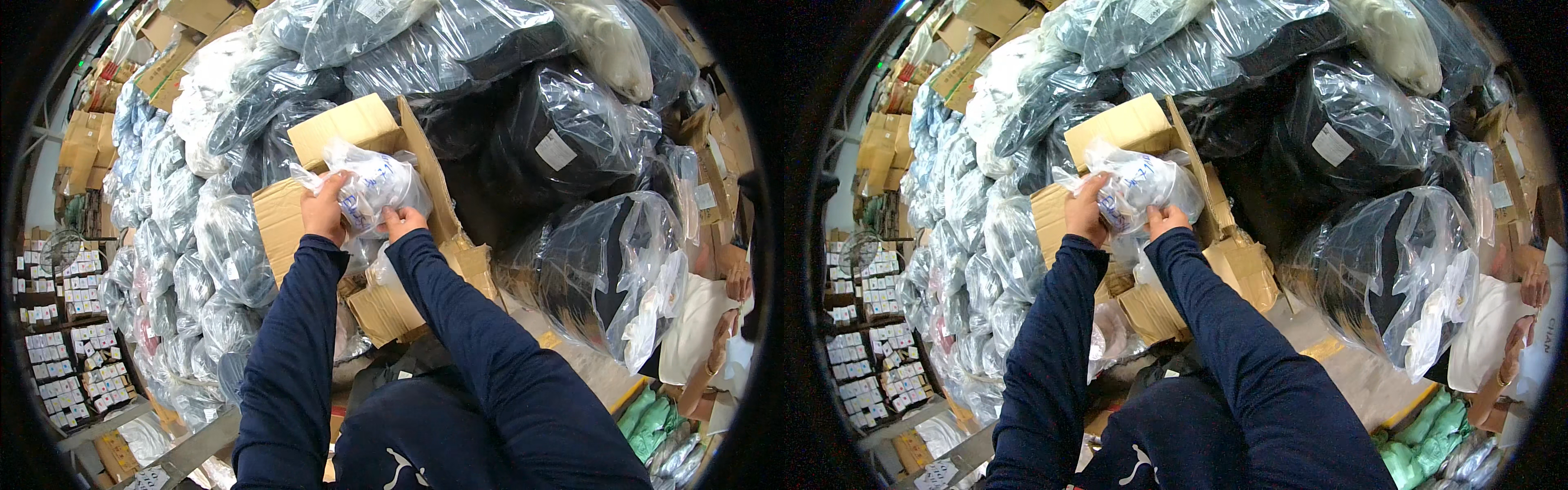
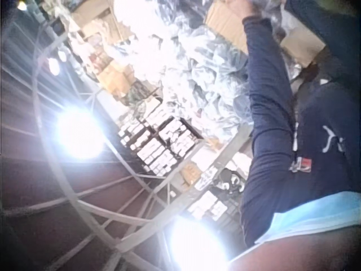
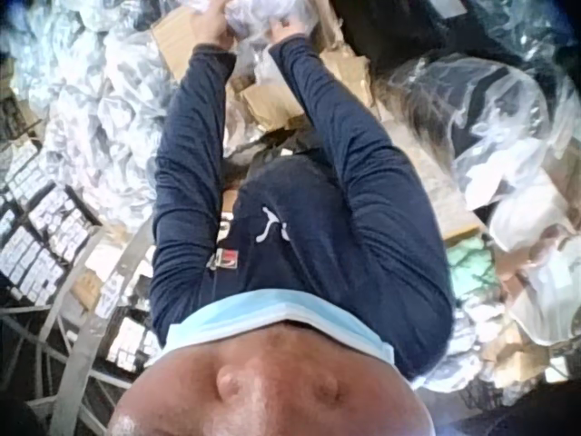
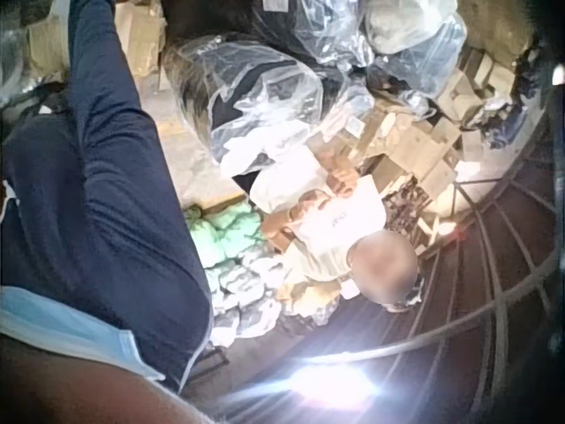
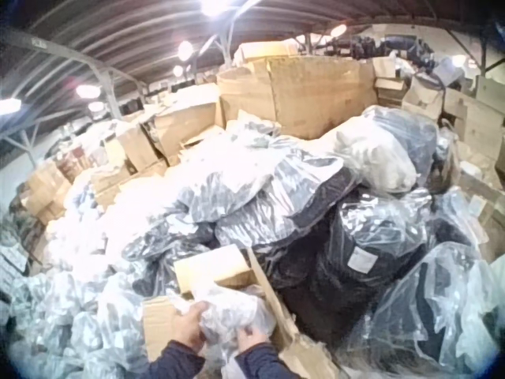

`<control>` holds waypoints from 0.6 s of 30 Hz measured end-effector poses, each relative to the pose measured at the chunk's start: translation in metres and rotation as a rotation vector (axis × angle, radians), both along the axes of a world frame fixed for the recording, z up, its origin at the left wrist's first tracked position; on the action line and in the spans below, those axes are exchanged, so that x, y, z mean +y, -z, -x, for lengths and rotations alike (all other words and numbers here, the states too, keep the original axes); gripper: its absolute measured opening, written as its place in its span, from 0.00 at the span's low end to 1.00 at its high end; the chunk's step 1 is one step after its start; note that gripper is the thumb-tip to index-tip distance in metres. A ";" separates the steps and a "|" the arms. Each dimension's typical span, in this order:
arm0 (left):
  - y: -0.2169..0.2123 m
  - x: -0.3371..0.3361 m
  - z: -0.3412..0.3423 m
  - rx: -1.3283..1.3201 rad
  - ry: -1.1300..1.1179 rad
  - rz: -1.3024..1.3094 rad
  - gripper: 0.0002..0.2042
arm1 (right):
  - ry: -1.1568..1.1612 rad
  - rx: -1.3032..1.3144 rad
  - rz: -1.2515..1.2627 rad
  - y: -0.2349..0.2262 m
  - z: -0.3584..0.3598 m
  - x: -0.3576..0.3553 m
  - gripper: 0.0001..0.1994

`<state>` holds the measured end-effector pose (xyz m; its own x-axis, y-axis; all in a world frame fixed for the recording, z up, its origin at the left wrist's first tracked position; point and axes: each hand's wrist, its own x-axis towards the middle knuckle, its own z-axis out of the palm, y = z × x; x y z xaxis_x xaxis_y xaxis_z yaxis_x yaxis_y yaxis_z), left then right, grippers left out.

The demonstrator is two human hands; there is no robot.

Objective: The person walks through a warehouse aisle and opens a cardboard box. They remove several plastic-wrapped items from the box and place them back inside, handling the contents by hand.

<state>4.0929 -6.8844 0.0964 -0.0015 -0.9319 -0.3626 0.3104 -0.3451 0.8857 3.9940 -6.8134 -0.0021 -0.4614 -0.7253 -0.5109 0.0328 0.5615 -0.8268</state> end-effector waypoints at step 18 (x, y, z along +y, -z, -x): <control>-0.029 -0.015 0.022 -1.160 0.796 0.661 0.18 | 0.019 -0.165 0.220 -0.042 0.059 0.035 0.10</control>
<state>4.0707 -6.8991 0.1252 -0.5752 -0.8162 -0.0548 -0.6956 0.4528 0.5578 3.9345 -6.7787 0.0399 -0.4001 -0.8189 -0.4116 0.1859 0.3673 -0.9113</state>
